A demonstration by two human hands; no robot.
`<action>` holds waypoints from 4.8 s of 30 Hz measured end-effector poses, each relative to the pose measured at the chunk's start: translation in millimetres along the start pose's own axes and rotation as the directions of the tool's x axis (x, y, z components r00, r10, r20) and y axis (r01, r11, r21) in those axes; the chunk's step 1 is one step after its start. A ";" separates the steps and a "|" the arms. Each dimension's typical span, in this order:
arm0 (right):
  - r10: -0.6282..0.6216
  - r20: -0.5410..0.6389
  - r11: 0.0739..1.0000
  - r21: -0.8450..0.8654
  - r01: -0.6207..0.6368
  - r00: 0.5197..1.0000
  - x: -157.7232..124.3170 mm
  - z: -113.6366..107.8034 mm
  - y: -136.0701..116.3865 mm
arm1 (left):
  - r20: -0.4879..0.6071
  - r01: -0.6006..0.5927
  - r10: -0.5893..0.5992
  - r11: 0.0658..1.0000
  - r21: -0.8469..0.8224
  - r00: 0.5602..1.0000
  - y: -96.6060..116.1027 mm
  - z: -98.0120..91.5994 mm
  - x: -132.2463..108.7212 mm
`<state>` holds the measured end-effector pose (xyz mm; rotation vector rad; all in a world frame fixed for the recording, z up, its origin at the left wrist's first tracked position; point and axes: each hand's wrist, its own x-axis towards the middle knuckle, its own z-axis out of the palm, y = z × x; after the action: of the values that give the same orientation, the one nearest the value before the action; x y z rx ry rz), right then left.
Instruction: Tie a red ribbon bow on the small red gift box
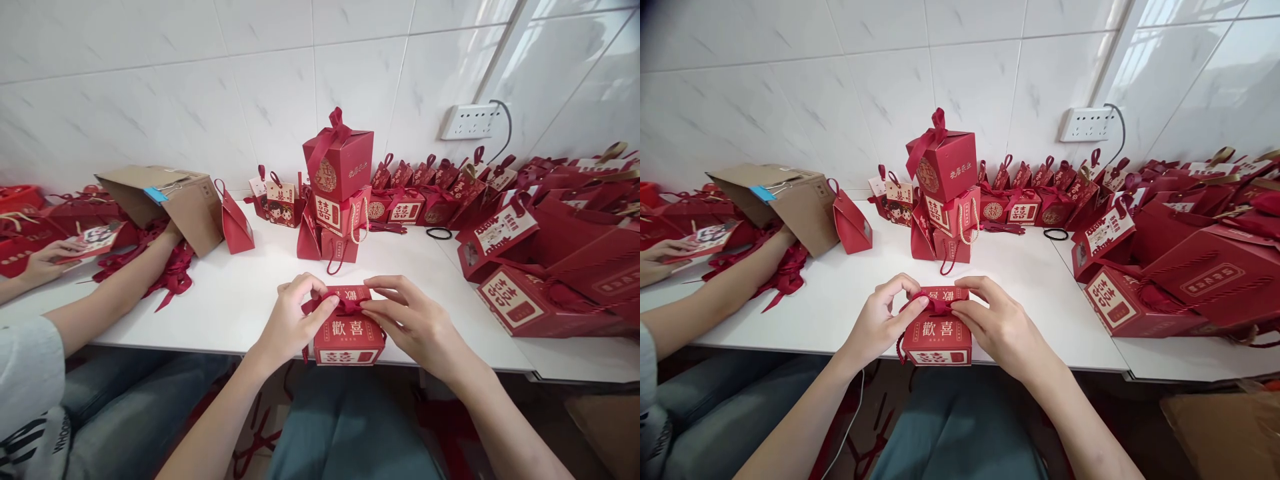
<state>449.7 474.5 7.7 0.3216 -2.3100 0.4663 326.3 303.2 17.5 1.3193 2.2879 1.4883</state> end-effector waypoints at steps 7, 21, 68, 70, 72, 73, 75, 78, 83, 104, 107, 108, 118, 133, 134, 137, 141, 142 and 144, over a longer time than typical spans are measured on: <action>0.002 0.070 0.994 -0.109 0.005 0.998 -9.1 -13.6 8.9 | 0.004 -0.001 0.001 0.989 0.148 1.000 -1.4 -3.4 -11.2; 0.514 0.238 0.848 0.006 -0.530 0.824 -2.7 -12.0 -27.8 | -0.059 -0.168 0.206 0.908 0.383 0.977 4.6 6.6 -27.6; 0.748 0.287 0.570 0.183 -0.801 0.598 6.8 3.6 -29.1 | 0.138 -0.111 0.090 0.982 0.153 0.986 -1.0 5.8 -19.8; 0.740 0.293 0.579 0.177 -0.795 0.605 5.9 3.2 -29.0 | 0.141 -0.107 0.086 0.984 0.144 0.986 -1.0 5.5 -19.4; 0.732 0.299 0.593 0.162 -0.789 0.612 5.3 3.2 -28.6 | 0.145 -0.103 0.083 0.985 0.137 0.986 -1.2 5.0 -19.2; 0.730 0.304 0.600 0.143 -0.787 0.612 5.1 3.1 -28.4 | 0.146 -0.102 0.082 0.986 0.132 0.986 -1.3 4.8 -19.1; 0.731 0.318 0.610 0.091 -0.787 0.604 5.7 2.5 -28.5 | 0.152 -0.095 0.076 0.988 0.124 0.986 -1.3 4.7 -19.0; 0.729 0.337 0.624 0.028 -0.781 0.595 8.0 0.2 -29.3 | 0.163 -0.079 0.060 0.990 0.115 0.985 -0.9 4.6 -18.8; 0.682 0.423 0.624 0.088 -0.777 0.596 10.9 -4.0 -24.7 | 0.178 -0.059 0.043 0.995 0.082 0.983 -0.7 2.9 -17.5; 0.615 0.563 0.506 0.255 -0.824 0.552 2.0 -10.1 10.4 | 0.133 -0.057 0.054 0.998 0.018 0.990 -9.3 -1.6 -15.0; 0.640 0.542 0.534 0.194 -0.823 0.544 -3.6 -10.9 2.1 | 0.068 -0.061 0.059 0.998 0.024 0.996 -9.4 2.1 -16.6; 0.641 0.539 0.539 0.190 -0.820 0.546 -4.7 -10.6 -0.3 | 0.031 -0.052 0.051 0.998 0.041 0.998 -9.0 3.4 -17.2; 0.598 0.507 0.463 0.414 -0.784 0.621 -3.6 6.7 0.9 | -0.111 0.116 -0.112 0.993 0.027 0.987 -8.3 10.6 -18.9; 0.473 0.627 0.143 0.639 -0.755 0.620 -9.8 15.3 25.1 | 0.033 0.230 -0.230 0.938 -0.260 0.973 -17.1 13.8 -16.0; 0.463 0.630 0.129 0.648 -0.751 0.623 -11.1 16.2 26.1 | 0.033 0.226 -0.225 0.939 -0.259 0.974 -17.6 13.5 -15.7; 0.441 0.639 0.087 0.668 -0.739 0.630 -13.7 18.2 28.3 | 0.040 0.219 -0.216 0.941 -0.257 0.976 -19.0 12.8 -15.5; 0.434 0.639 0.024 0.696 -0.717 0.635 -15.2 19.6 29.3 | 0.049 0.215 -0.209 0.947 -0.240 0.977 -19.5 13.0 -16.4; 0.434 0.640 0.007 0.702 -0.712 0.634 -15.4 19.9 29.4 | 0.047 0.215 -0.210 0.948 -0.235 0.976 -19.5 13.2 -16.6; 0.430 0.644 -0.033 0.711 -0.702 0.633 -16.0 20.8 29.6 | 0.043 0.217 -0.213 0.949 -0.229 0.976 -19.4 13.9 -16.9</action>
<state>437.0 493.9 -24.4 -0.1440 -1.9012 2.4913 332.1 298.1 -10.7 0.9822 2.0893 1.6014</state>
